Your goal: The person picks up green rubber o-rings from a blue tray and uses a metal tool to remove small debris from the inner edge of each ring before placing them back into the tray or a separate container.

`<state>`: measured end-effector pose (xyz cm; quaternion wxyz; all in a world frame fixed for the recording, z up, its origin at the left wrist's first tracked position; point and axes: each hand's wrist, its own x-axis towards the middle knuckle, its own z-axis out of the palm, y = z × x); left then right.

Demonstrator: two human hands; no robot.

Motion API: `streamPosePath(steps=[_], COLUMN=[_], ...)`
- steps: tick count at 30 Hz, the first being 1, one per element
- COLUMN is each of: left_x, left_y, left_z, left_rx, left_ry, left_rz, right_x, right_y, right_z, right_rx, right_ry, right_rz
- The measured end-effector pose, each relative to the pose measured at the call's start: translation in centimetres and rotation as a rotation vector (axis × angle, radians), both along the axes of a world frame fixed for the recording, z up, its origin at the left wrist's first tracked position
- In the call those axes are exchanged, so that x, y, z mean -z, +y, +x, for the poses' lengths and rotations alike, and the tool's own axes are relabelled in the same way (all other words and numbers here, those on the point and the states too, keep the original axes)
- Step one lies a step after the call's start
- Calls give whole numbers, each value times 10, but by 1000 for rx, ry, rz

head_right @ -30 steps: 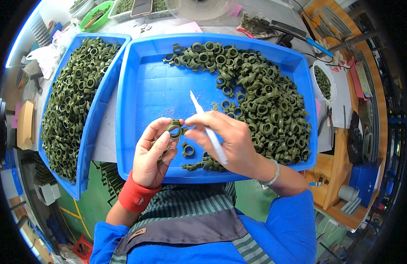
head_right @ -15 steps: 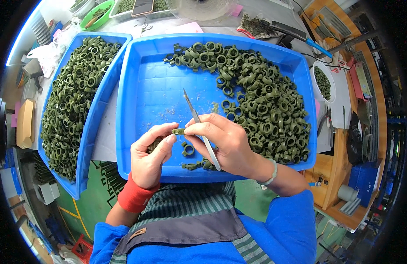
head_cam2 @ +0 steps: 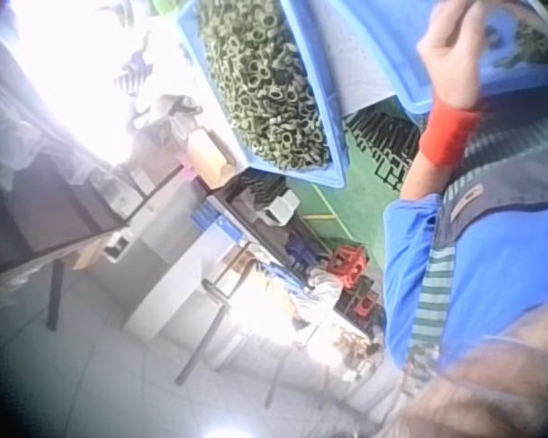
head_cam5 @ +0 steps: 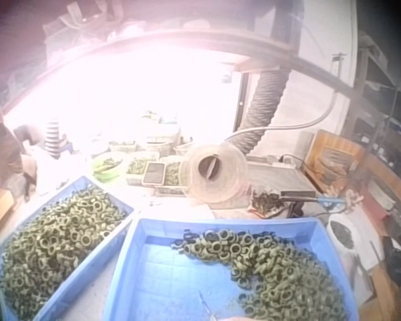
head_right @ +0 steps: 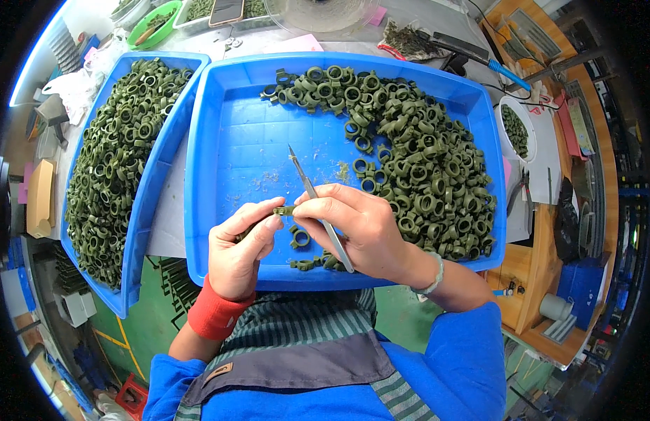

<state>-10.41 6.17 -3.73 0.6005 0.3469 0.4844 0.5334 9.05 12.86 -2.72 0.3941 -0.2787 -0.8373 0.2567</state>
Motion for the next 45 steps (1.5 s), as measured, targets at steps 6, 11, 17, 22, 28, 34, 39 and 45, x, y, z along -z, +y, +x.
streamPosePath(steps=[6, 11, 17, 22, 28, 34, 39, 45], left_x=[3, -1, 1, 2, -1, 0, 1, 0], left_y=[-1, -1, -1, 0, 1, 0, 0, -1], left_z=[-5, -2, -7, -11, -13, -16, -17, -10], left_rx=[45, 38, 63, 88, 116, 129, 138, 111], left_ry=[-73, 4, -26, -89, -109, 27, -116, 11], left_rz=[-8, 32, 1, -4, -35, 48, -23, 62], right_x=[1, 2, 0, -3, -3, -6, -3, -3], right_y=[1, 2, 1, 3, 5, 2, 4, 0], right_z=[1, 0, 1, 2, 2, 2, 2, 0], right_rx=[-17, -15, -36, -64, -100, -102, -127, -77], right_ry=[6, 5, 5, 40, 63, 47, 76, 49], right_rz=[-42, -36, -73, -168, -223, -216, -271, -178])
